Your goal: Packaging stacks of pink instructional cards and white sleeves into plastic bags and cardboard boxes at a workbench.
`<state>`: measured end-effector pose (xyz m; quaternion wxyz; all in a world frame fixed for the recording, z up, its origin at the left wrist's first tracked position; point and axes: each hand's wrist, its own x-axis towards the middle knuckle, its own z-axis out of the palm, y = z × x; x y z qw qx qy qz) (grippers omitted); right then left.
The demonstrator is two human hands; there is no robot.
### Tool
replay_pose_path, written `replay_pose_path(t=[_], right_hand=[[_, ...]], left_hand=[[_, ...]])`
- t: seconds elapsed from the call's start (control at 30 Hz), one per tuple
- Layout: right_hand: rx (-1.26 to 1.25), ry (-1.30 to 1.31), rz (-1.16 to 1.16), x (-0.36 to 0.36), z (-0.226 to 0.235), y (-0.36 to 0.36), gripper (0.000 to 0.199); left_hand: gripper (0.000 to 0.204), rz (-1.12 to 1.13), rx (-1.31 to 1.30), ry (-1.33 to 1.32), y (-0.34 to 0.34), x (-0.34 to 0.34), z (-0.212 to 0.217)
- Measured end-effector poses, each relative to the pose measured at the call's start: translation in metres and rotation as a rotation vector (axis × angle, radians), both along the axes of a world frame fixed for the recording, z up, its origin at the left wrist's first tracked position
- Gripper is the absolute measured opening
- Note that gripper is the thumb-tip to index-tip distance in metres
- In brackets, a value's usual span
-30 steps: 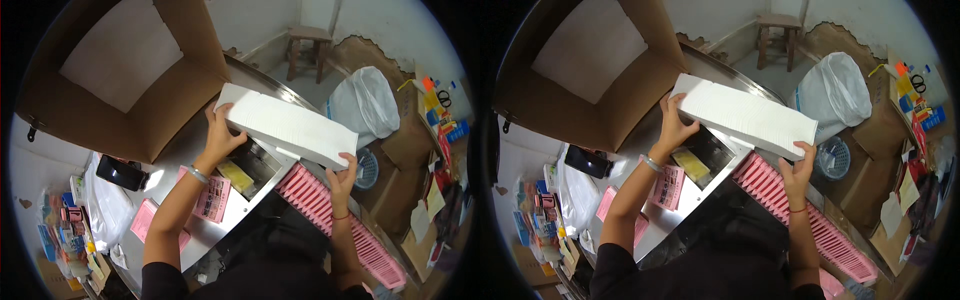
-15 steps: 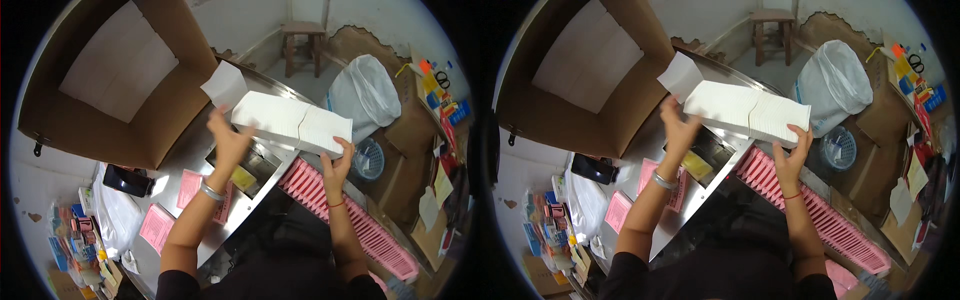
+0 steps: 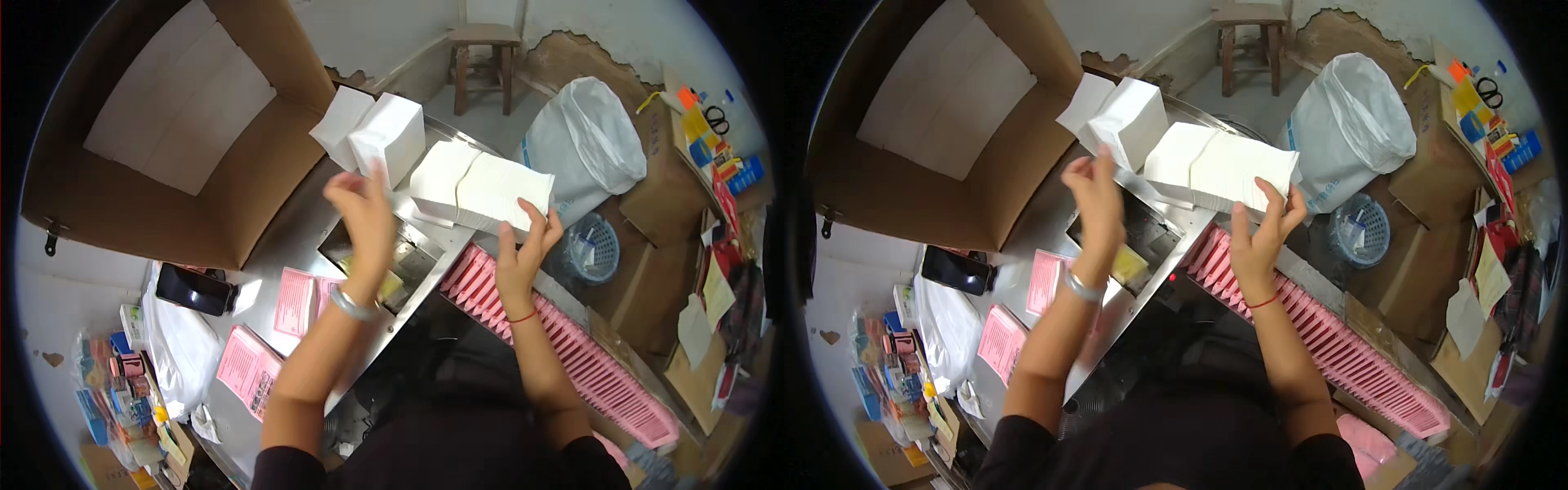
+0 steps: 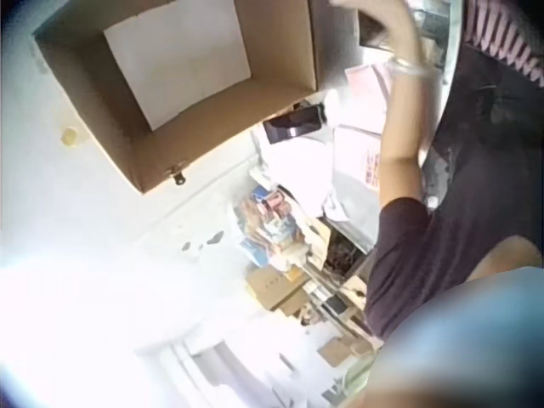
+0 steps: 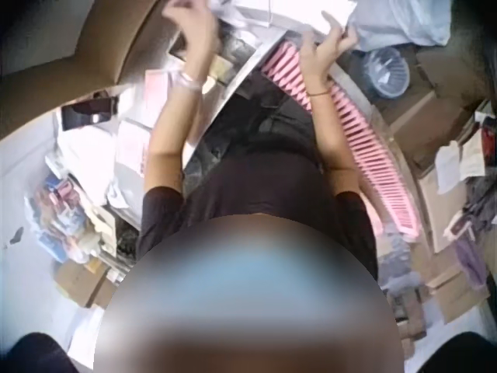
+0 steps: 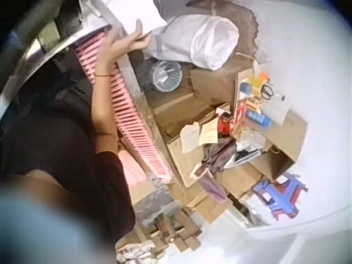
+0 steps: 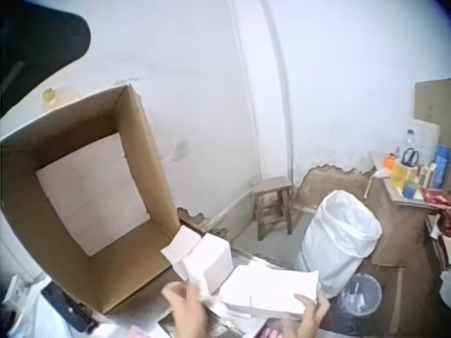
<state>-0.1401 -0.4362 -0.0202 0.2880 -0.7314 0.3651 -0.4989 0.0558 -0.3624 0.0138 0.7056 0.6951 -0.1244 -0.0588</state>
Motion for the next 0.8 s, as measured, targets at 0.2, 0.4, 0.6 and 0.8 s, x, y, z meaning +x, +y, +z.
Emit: replay_pose_path(t=[0.2,0.4,0.6,0.8], right_hand=[[-0.057,-0.009,0.021,0.029,0.014,0.019,0.045],[-0.255,-0.021,-0.033,0.016,0.048,0.008,0.053],[-0.308,-0.393,0.164,-0.010,0.097,0.019,0.059],[-0.477,0.533,0.118,0.036,0.034,0.043,0.069]], left_hand=[[0.079,-0.261,0.443,-0.881,-0.018,-0.071,-0.015],[0.071,-0.247,0.296,-0.829,0.005,-0.066,0.036],[0.060,-0.360,-0.248,0.677,0.012,-0.036,0.019],[0.063,-0.332,-0.270,0.693,-0.020,0.001,0.020]])
